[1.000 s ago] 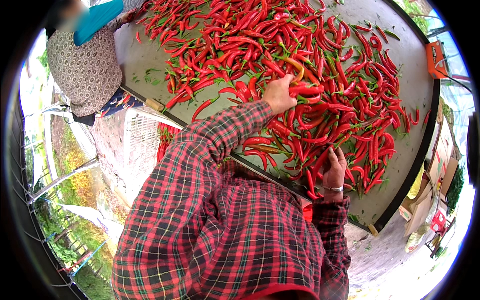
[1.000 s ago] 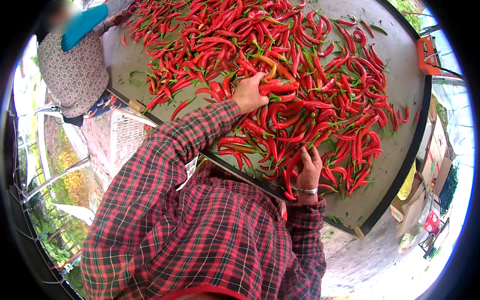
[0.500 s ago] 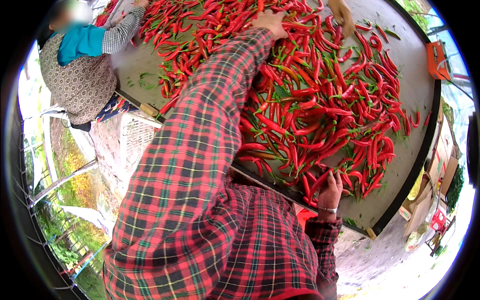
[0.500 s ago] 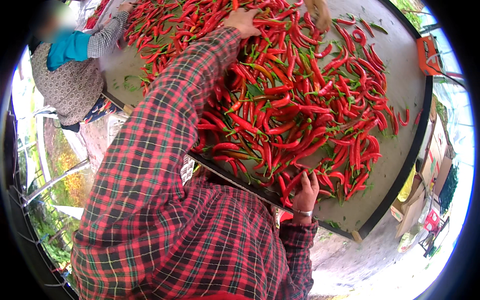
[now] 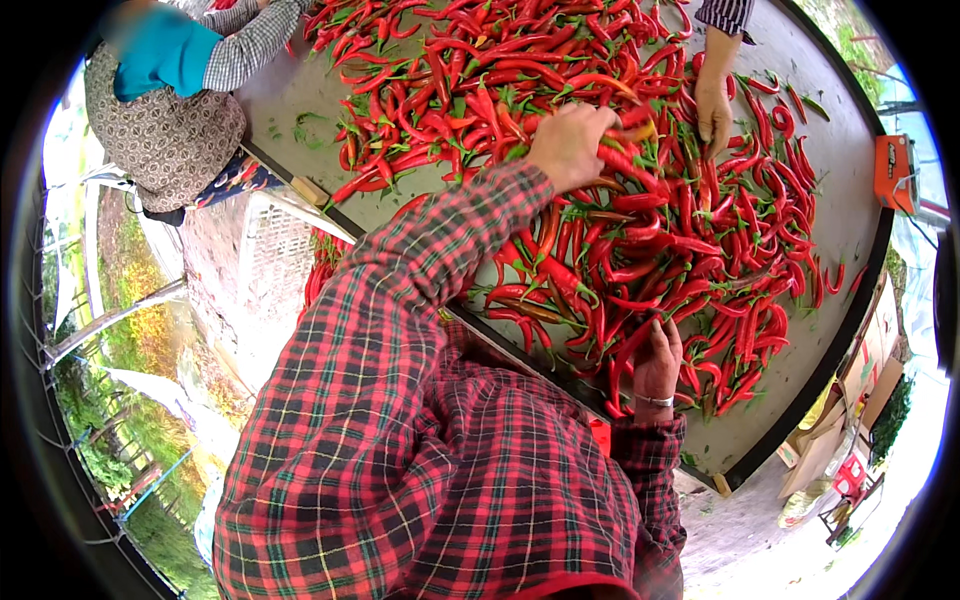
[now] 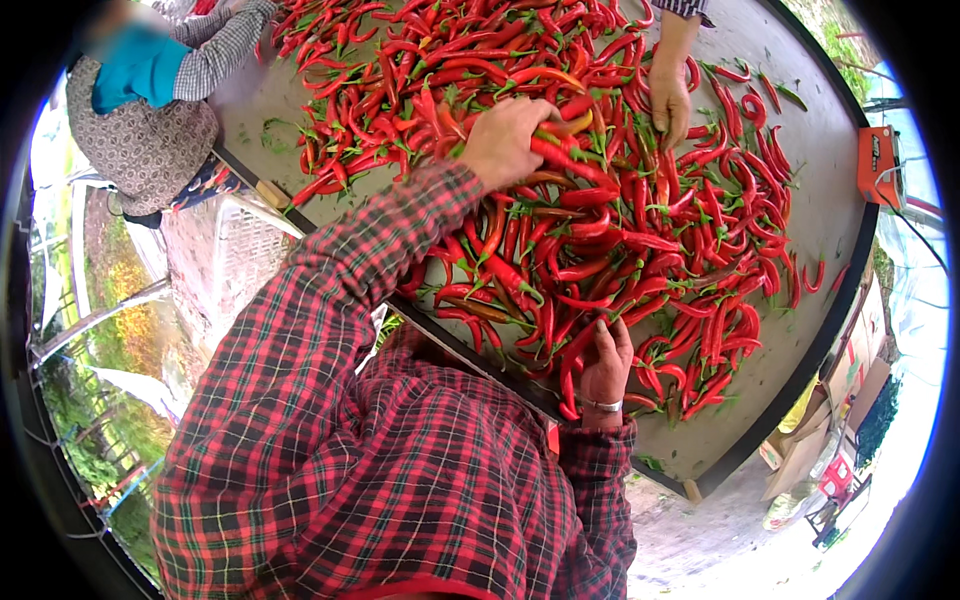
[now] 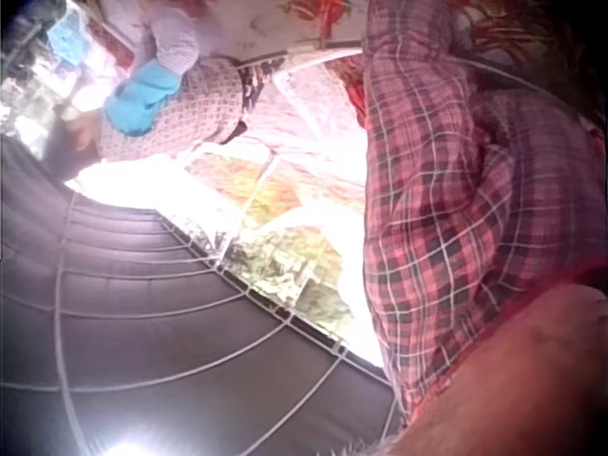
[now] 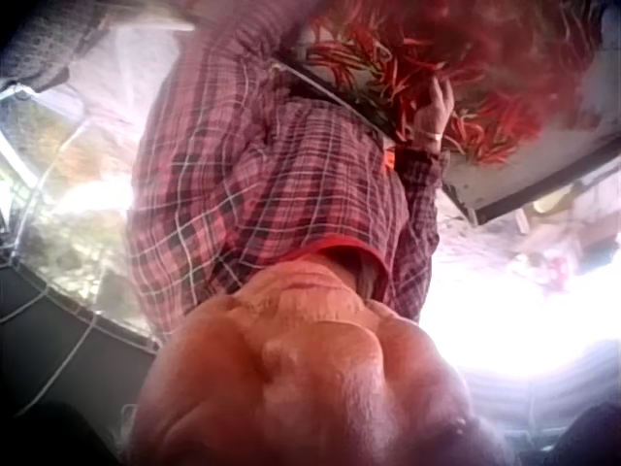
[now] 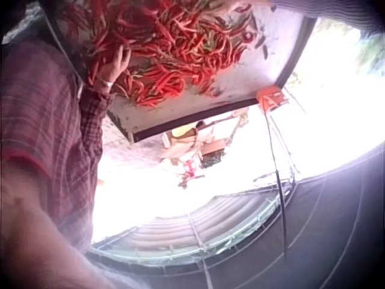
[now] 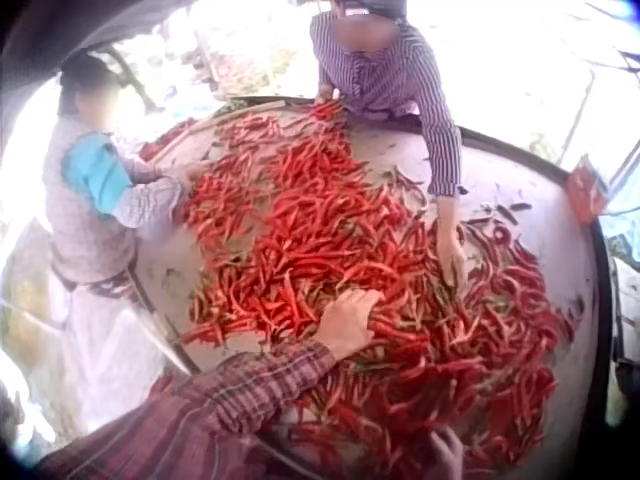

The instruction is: The person sorts red chilies on a large table, picking them up and placing them into a red bucket. Another person is also sorting chilies nearby. The person continues to sort the chilies throughout the video.

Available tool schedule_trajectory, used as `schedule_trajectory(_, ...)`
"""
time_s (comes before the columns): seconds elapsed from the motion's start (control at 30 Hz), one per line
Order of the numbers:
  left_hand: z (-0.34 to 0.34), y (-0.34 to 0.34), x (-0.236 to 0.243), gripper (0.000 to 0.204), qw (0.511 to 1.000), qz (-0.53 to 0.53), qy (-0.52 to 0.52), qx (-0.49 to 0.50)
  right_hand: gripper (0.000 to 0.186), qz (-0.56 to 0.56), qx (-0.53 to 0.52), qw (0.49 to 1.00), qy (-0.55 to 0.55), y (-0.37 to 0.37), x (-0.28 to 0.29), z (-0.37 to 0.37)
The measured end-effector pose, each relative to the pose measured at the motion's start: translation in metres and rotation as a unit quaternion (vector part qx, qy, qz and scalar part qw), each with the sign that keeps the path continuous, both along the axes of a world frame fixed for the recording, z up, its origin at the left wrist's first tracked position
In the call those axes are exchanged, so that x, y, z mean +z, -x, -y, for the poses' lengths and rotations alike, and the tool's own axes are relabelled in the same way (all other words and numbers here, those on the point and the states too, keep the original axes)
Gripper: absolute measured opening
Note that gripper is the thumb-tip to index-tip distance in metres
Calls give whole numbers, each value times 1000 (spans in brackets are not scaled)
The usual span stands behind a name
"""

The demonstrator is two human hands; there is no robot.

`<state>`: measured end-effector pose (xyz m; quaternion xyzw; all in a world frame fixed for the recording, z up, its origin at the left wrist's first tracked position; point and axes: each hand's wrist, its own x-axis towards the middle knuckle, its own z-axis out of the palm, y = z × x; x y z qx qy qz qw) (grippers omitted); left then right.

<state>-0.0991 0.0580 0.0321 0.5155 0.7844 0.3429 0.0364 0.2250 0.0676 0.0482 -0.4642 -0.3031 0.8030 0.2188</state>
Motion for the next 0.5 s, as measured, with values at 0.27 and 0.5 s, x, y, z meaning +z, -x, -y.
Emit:
schedule_trajectory(0.27,53,-76,46,64,980,165,-110,7,31,-63,74,994,-53,63,12,-5)
schedule_trajectory(0.5,68,-115,39,51,937,316,-139,-50,36,-78,85,982,-148,94,14,-2)
